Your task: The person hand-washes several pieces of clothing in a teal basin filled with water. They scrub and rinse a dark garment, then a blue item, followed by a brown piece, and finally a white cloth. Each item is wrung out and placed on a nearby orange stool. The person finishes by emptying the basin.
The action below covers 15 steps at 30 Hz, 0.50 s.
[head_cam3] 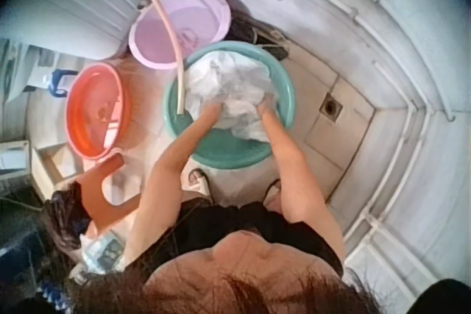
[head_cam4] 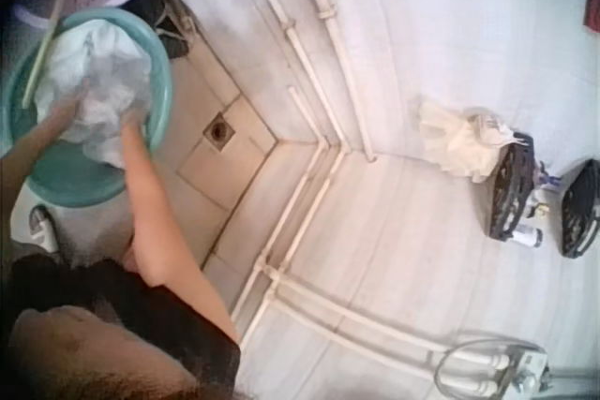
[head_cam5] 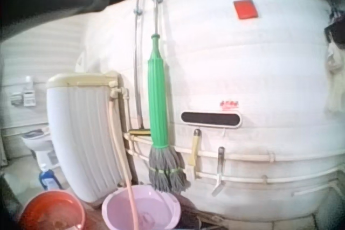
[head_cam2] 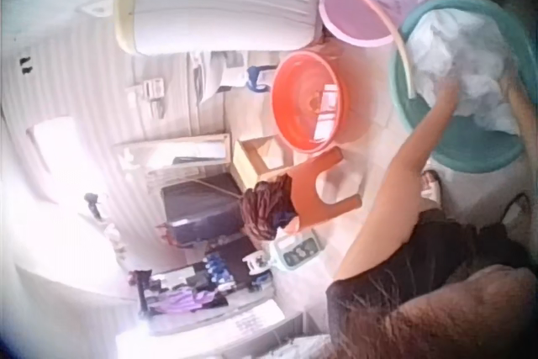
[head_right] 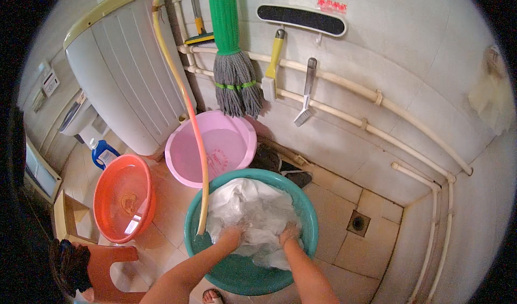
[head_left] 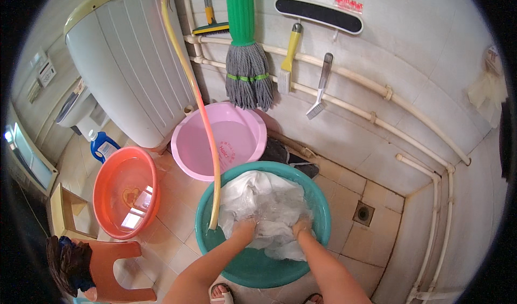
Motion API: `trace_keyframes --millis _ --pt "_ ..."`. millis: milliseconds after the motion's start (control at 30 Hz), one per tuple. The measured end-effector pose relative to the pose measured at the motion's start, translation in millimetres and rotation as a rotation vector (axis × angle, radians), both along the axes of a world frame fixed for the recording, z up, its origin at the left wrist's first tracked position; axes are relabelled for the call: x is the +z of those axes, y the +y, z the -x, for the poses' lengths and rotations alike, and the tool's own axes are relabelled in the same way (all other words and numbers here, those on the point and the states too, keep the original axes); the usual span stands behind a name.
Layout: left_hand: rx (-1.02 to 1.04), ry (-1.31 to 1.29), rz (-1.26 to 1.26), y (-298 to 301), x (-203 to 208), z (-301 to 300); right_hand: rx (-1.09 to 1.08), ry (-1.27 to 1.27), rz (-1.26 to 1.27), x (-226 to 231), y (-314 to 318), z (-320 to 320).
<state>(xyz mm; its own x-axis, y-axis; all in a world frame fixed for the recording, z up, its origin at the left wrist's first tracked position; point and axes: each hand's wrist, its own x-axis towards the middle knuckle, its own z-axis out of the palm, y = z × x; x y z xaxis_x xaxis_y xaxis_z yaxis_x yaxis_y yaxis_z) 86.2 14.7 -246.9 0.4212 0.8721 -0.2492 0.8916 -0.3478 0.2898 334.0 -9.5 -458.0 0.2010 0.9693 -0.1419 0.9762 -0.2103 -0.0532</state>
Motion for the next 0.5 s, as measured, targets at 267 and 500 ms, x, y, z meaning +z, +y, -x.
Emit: trace_keyframes --millis 267,500 --pt "0.31 -0.368 -0.152 23.1 59.8 35.0 -0.284 0.832 0.521 223.8 13.6 2.0" --pt "0.602 -0.925 -0.058 61.4 117.3 22.2 -0.521 1.954 0.4 302.6 10.4 -23.2"
